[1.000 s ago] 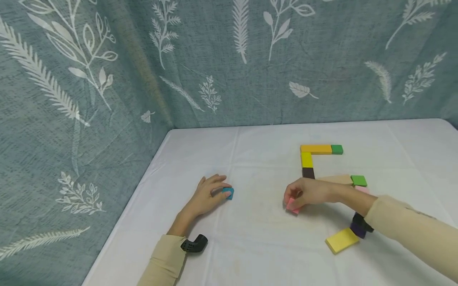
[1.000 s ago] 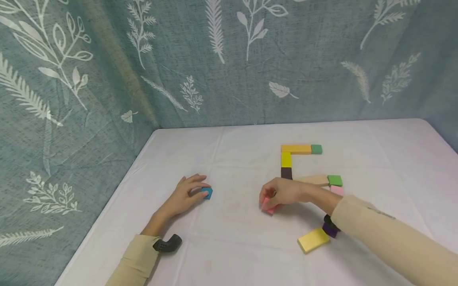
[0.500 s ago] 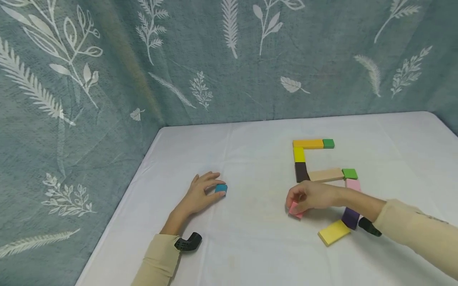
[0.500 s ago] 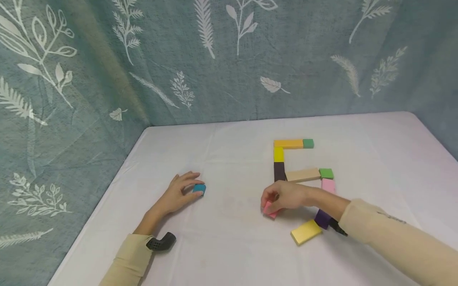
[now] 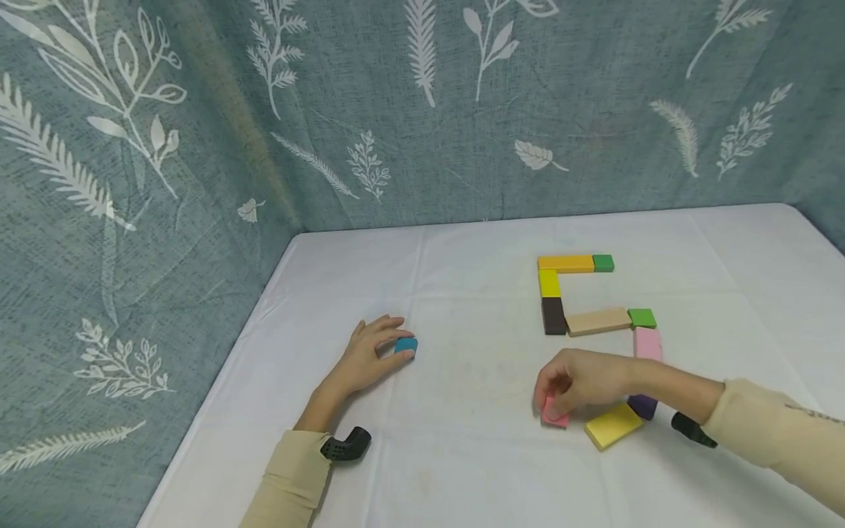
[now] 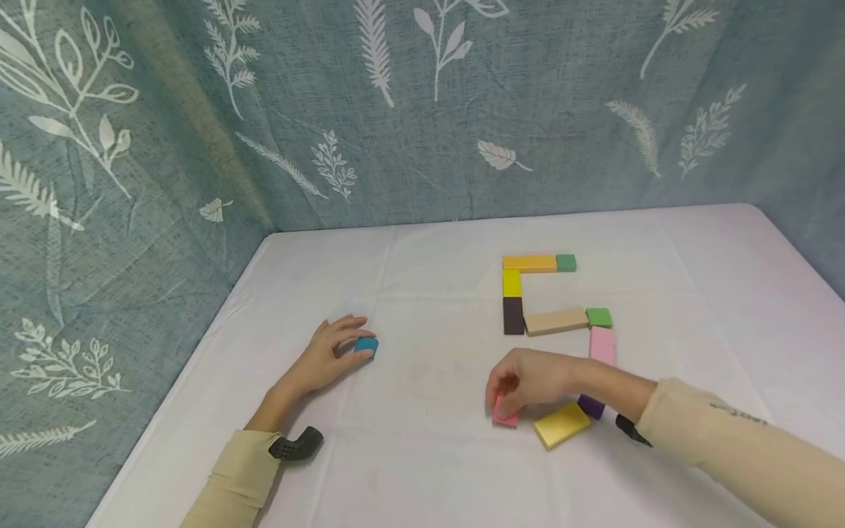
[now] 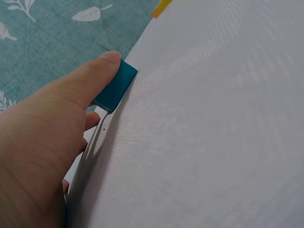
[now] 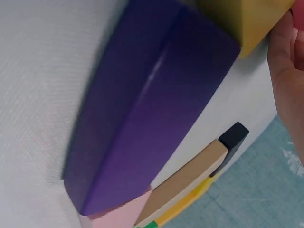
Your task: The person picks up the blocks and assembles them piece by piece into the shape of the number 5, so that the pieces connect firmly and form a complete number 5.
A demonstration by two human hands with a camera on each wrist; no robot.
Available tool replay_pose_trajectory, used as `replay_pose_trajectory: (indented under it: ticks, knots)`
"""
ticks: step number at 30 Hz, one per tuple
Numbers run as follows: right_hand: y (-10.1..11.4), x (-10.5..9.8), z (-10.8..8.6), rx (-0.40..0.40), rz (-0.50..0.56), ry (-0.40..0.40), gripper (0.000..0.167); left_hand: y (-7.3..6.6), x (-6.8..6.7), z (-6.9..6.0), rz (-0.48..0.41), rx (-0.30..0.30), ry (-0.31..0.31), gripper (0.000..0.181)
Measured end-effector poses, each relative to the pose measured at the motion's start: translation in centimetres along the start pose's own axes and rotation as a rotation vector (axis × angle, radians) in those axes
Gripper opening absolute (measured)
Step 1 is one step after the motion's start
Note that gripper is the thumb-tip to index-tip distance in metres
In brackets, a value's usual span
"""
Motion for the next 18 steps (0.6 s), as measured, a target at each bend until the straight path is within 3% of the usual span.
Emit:
replay_pose_trajectory:
  ticks: [9,18]
  knots:
    - [0.7,1.0,-0.4,-0.053,-0.060,0.101,0.010,-0.1,0.0,0.0,-0.005,0.002,0.003,0.031]
    - [0.8,1.3,-0.7,-0.126,-0.073,0.100,0.008,-0.1,0.0,0.0,0.001,0.008,0.003,0.032]
Point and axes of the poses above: each hand's wrist, its own z-axis towards the middle knuckle, its own x-axis out of the palm, y = z × x, the point moved 8 cm from there along z, towards the middle knuckle, and after that the axes turned 6 degrees about -z, right-handed, at the moved point
